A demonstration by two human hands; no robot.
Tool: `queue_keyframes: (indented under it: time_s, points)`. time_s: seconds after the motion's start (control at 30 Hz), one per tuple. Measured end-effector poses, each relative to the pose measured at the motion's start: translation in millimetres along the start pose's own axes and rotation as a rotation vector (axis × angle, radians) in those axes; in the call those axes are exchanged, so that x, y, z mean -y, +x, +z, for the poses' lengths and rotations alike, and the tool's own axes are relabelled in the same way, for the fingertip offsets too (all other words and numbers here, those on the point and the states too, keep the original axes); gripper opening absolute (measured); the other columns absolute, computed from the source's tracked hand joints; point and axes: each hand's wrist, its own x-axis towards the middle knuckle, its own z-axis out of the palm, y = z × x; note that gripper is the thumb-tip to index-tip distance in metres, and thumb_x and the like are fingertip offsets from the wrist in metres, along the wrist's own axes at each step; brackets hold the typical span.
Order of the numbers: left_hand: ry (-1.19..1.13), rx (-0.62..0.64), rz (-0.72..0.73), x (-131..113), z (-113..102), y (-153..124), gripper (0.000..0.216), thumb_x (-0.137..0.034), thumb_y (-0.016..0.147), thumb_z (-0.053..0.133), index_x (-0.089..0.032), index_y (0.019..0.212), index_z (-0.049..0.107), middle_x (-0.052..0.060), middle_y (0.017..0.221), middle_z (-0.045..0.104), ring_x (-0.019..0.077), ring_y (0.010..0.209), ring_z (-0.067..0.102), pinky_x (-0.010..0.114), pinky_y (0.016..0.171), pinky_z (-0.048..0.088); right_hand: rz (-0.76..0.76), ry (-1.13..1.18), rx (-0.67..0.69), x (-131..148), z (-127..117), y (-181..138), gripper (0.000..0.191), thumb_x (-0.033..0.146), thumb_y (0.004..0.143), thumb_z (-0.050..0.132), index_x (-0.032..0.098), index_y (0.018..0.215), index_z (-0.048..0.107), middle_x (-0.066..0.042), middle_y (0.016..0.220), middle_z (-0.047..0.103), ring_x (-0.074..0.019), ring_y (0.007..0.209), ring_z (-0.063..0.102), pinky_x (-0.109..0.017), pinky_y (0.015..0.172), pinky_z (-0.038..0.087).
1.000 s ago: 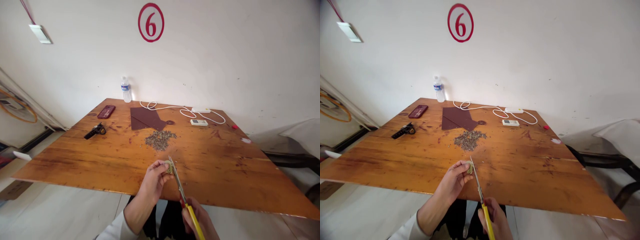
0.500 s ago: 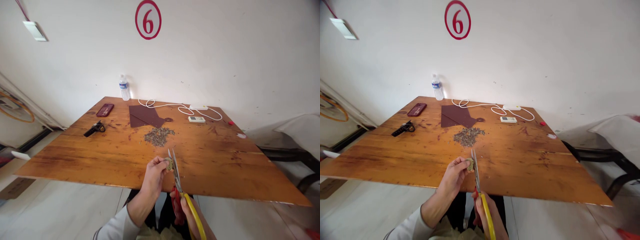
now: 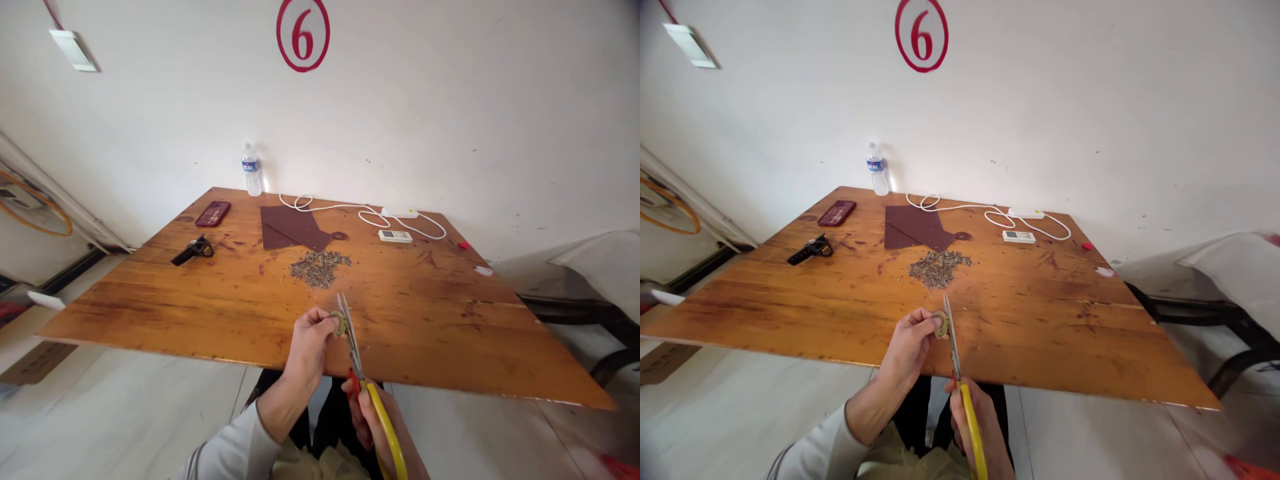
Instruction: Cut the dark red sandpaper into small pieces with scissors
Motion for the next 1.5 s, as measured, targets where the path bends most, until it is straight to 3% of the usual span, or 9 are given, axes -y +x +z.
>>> queue_keyframes:
  time_s: [0.2,0.63,0.83,1.07,1.27,1.5]
  points:
    - [0.014,0.002,0.0,2.4,-0.9,1.5,0.019,-0.02,0.052,0.074,-0.019,0.051,0.056,-0.001,0.052,0.059,0.0114,0.053,0.05,0.026,0.06,0.038,-0.041,-0.037,-0.016,0.2,-3.9,0.9,0.062,0.081,0.082,0.051,0.02,0.094,0.055,0.011,0.056,0.032,-0.0068,0.044,0.022,-0.023,0.039,0.017]
    - [-0.013,0.01,-0.034,4.4,1.0,4.9,0.018,-0.018,0.052,0.074,-0.019,0.05,0.056,-0.001,0.051,0.06,0.0122,0.053,0.054,0.027,0.061,0.042,0.142,0.021,-0.13,1.9,0.5,5.4,0.075,0.092,0.06,0.058,0.021,0.08,0.055,0.014,0.045,0.03,-0.0037,0.035,0.017,-0.018,0.031,0.014]
    - [0.026,-0.021,-0.024,8.5,1.0,6.1,0.017,-0.019,0.054,0.074,-0.019,0.051,0.057,-0.001,0.05,0.059,0.0119,0.052,0.052,0.026,0.059,0.039,0.001,-0.035,-0.063,-0.8,-6.6,4.6,0.065,0.084,0.076,0.055,0.02,0.087,0.056,0.011,0.055,0.033,-0.0059,0.042,0.024,-0.02,0.038,0.019]
    - [0.039,-0.026,-0.019,9.8,-1.0,8.0,0.018,-0.02,0.053,0.074,-0.018,0.051,0.057,-0.002,0.05,0.058,0.011,0.052,0.05,0.026,0.06,0.038,0.07,-0.043,-0.045,-0.3,-9.7,2.2,0.065,0.083,0.079,0.052,0.019,0.09,0.057,0.013,0.054,0.026,-0.0059,0.041,0.018,-0.021,0.037,0.015]
    - [0.032,-0.038,-0.036,12.4,-3.5,8.7,0.02,-0.019,0.053,0.075,-0.018,0.054,0.056,-0.003,0.051,0.056,0.0107,0.052,0.05,0.026,0.06,0.039,-0.03,-0.075,-0.05,1.1,-8.5,3.3,0.066,0.085,0.079,0.049,0.02,0.089,0.057,0.01,0.055,0.034,-0.0085,0.042,0.027,-0.024,0.04,0.023]
    - [0.019,-0.064,-0.025,12.9,-3.2,7.7,0.02,-0.02,0.051,0.075,-0.018,0.053,0.056,-0.004,0.05,0.054,0.0093,0.051,0.047,0.025,0.058,0.039,0.031,-0.104,-0.07,4.1,-11.3,2.4,0.059,0.082,0.079,0.053,0.023,0.083,0.057,0.011,0.054,0.027,-0.0086,0.044,0.021,-0.028,0.042,0.014]
